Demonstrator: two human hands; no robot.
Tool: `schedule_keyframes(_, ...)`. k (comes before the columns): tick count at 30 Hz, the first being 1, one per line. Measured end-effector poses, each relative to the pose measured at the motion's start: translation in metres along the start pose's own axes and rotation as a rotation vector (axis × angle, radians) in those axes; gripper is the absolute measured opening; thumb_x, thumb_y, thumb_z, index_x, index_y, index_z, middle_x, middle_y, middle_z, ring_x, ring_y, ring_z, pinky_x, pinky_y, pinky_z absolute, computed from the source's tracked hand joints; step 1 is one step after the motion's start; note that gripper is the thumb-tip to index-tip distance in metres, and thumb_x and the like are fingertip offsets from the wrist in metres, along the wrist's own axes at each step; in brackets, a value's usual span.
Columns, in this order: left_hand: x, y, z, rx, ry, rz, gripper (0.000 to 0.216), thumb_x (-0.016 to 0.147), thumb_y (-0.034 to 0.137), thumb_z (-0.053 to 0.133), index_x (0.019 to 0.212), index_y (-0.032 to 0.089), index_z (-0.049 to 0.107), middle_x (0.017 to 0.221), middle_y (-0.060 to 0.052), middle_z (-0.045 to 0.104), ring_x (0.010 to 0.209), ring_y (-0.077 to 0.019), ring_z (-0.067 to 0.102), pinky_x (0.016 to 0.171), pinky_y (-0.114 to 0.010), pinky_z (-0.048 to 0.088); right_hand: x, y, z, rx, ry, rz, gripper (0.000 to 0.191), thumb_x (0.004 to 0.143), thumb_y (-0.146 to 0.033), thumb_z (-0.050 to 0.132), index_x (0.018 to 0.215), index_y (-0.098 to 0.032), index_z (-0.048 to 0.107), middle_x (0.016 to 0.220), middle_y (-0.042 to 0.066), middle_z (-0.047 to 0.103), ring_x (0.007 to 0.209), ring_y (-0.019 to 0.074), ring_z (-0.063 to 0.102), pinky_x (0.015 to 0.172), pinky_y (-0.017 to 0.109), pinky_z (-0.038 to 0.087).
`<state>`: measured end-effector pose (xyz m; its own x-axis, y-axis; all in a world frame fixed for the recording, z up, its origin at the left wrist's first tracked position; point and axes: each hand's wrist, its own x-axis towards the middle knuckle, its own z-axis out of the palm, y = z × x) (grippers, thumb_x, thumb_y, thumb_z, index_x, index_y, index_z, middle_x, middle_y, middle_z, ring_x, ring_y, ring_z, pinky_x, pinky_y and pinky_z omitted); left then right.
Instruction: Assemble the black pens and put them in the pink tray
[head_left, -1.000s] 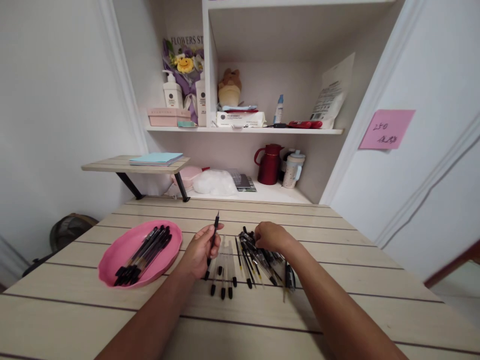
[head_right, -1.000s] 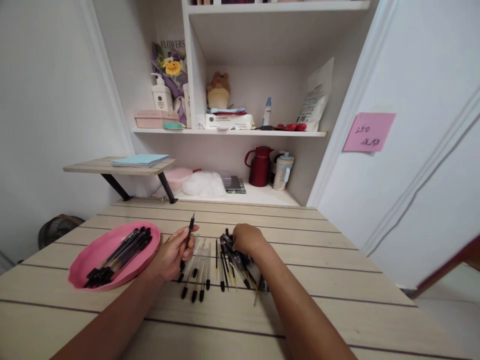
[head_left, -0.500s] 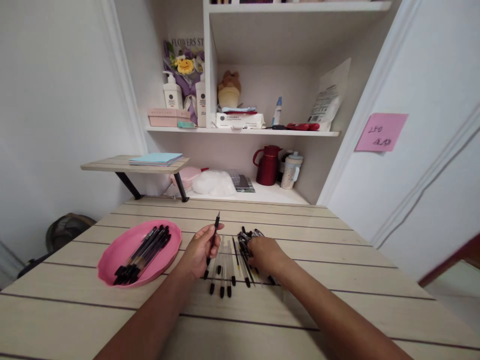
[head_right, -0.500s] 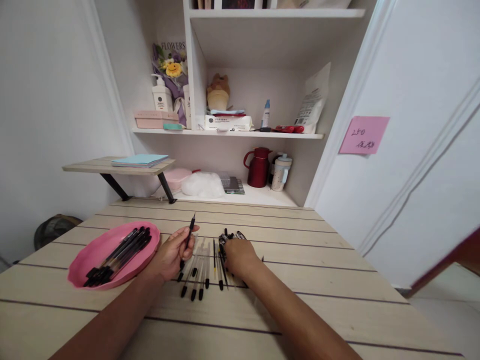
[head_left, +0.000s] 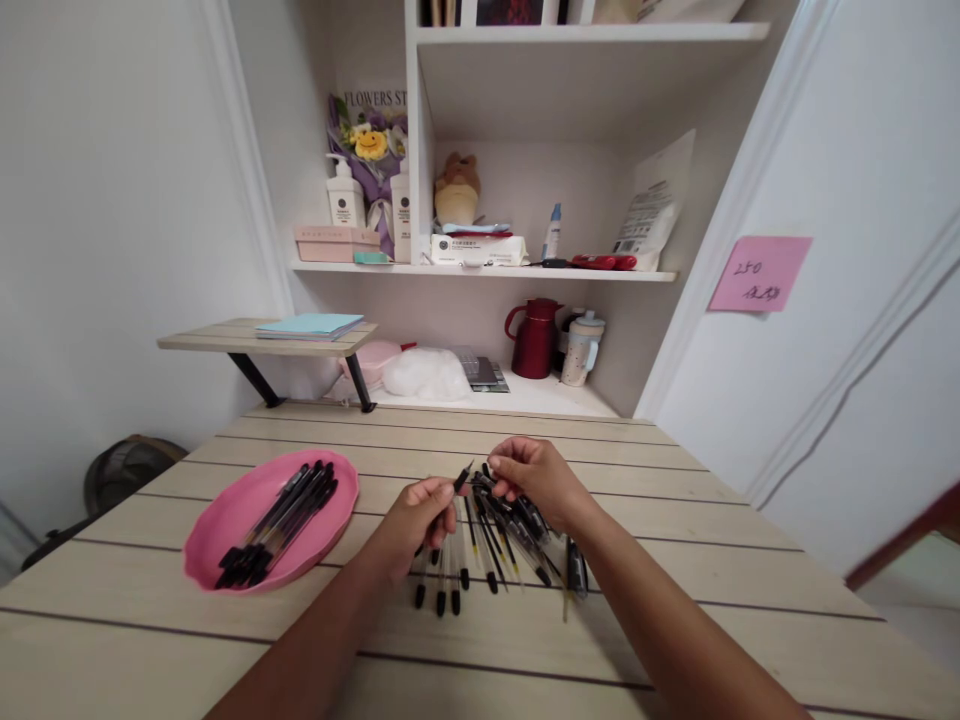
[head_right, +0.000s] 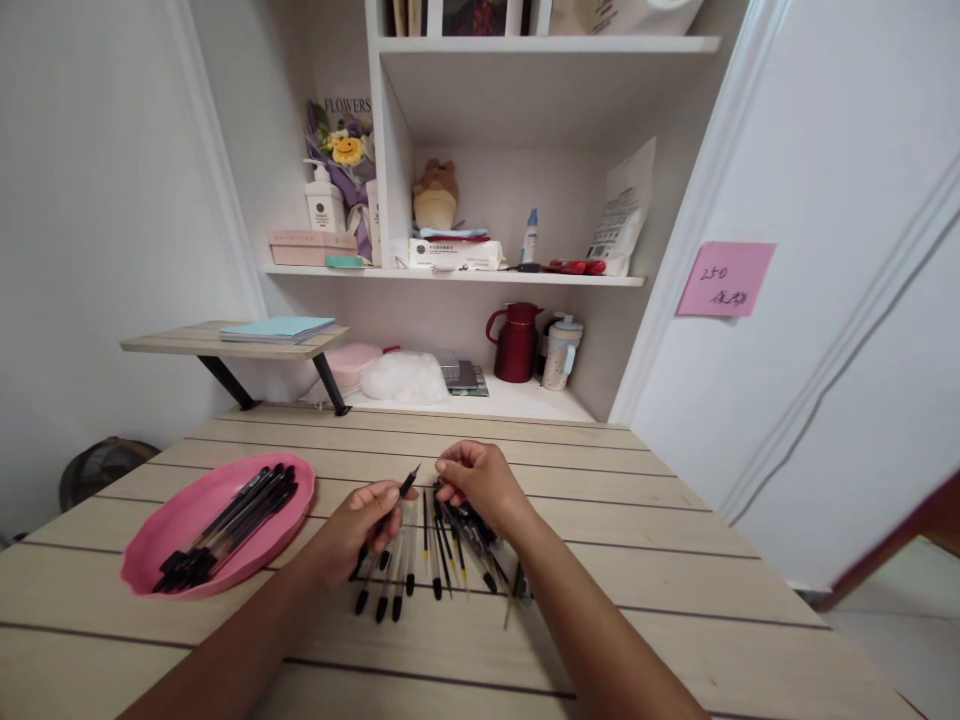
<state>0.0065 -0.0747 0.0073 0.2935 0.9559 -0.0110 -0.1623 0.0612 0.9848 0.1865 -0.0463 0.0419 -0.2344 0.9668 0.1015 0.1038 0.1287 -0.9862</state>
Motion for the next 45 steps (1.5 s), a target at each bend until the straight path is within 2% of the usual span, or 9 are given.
schedule_keyframes(3, 0.0, -0.001, 0.002, 0.075, -0.02, -0.004, 0.032, 0.073, 0.04, 0.051, 0.088, 0.013, 0.061, 0.049, 0.002, 0.051, 0.033, -0.0036, 0.035, 0.034, -0.016, 0.02, 0.001, -0.001, 0.0, 0.166, 0.022, -0.003, 0.022, 0.063, -0.031, 0.063, 0.076, -0.013, 0.059, 0.051, -0.003, 0.058, 0.045, 0.0073, 0.053, 0.045, 0.018, 0.041)
schedule_keyframes(6, -0.001, -0.003, 0.003, 0.124, -0.031, -0.001, 0.033, 0.075, 0.041, 0.049, 0.088, 0.013, 0.061, 0.05, 0.002, 0.053, 0.034, -0.0037, 0.036, 0.034, -0.016, 0.02, -0.001, -0.004, -0.001, 0.198, -0.008, 0.017, 0.024, 0.063, -0.03, 0.064, 0.079, -0.013, 0.061, 0.053, -0.002, 0.06, 0.045, 0.0062, 0.052, 0.047, 0.018, 0.042)
schedule_keyframes(14, 0.001, -0.006, 0.002, 0.193, -0.043, 0.012, 0.032, 0.077, 0.04, 0.046, 0.089, 0.013, 0.06, 0.05, 0.002, 0.051, 0.034, -0.0031, 0.035, 0.034, -0.015, 0.02, -0.007, -0.008, 0.002, 0.081, -0.104, -0.022, 0.015, 0.064, -0.02, 0.059, 0.077, -0.014, 0.061, 0.058, -0.003, 0.058, 0.049, 0.0069, 0.051, 0.051, 0.02, 0.041)
schedule_keyframes(20, 0.001, -0.004, 0.003, 0.242, -0.028, -0.015, 0.03, 0.076, 0.037, 0.048, 0.087, 0.012, 0.059, 0.049, 0.003, 0.05, 0.034, -0.003, 0.034, 0.033, -0.014, 0.019, -0.006, -0.003, 0.006, -0.058, -0.116, -0.155, 0.026, 0.059, -0.01, 0.056, 0.084, -0.018, 0.061, 0.068, -0.003, 0.056, 0.053, 0.0078, 0.051, 0.051, 0.021, 0.039)
schedule_keyframes(24, -0.001, -0.002, 0.004, 0.198, -0.051, 0.008, 0.029, 0.077, 0.038, 0.047, 0.086, 0.012, 0.058, 0.05, 0.003, 0.051, 0.034, -0.0025, 0.034, 0.033, -0.014, 0.019, -0.01, -0.008, 0.011, 0.111, -0.111, -0.082, 0.027, 0.059, -0.013, 0.059, 0.086, -0.017, 0.059, 0.068, -0.003, 0.057, 0.052, 0.0091, 0.054, 0.052, 0.023, 0.038)
schedule_keyframes(29, -0.003, -0.001, 0.004, 0.096, -0.084, 0.004, 0.028, 0.077, 0.038, 0.048, 0.083, 0.013, 0.057, 0.051, 0.003, 0.051, 0.033, -0.002, 0.034, 0.033, -0.014, 0.019, -0.014, -0.013, 0.013, 0.211, -0.139, 0.001, 0.019, 0.062, -0.022, 0.063, 0.078, -0.014, 0.061, 0.055, -0.001, 0.059, 0.051, 0.0094, 0.053, 0.051, 0.022, 0.036)
schedule_keyframes(35, -0.003, -0.001, 0.005, 0.05, -0.1, 0.016, 0.027, 0.075, 0.036, 0.05, 0.086, 0.012, 0.058, 0.051, 0.003, 0.052, 0.034, -0.0021, 0.033, 0.033, -0.015, 0.019, -0.014, -0.013, 0.014, 0.187, -0.123, -0.019, 0.018, 0.06, -0.027, 0.066, 0.071, -0.014, 0.061, 0.056, -0.001, 0.061, 0.048, 0.0081, 0.049, 0.049, 0.022, 0.035)
schedule_keyframes(41, -0.002, -0.003, 0.007, 0.116, -0.029, 0.055, 0.025, 0.075, 0.034, 0.051, 0.084, 0.012, 0.058, 0.05, 0.003, 0.052, 0.033, -0.0024, 0.033, 0.034, -0.015, 0.02, -0.011, -0.003, 0.016, 0.054, -0.074, -0.079, 0.013, 0.064, -0.027, 0.062, 0.067, -0.015, 0.059, 0.056, 0.0, 0.061, 0.046, 0.0079, 0.045, 0.047, 0.022, 0.036)
schedule_keyframes(45, -0.002, -0.004, 0.006, 0.098, -0.046, 0.064, 0.024, 0.077, 0.034, 0.049, 0.083, 0.013, 0.057, 0.052, 0.003, 0.052, 0.034, -0.0024, 0.033, 0.034, -0.015, 0.02, -0.009, -0.002, 0.015, 0.038, -0.1, -0.121, 0.014, 0.066, -0.025, 0.061, 0.075, -0.015, 0.058, 0.059, -0.001, 0.06, 0.047, 0.0083, 0.046, 0.048, 0.022, 0.036)
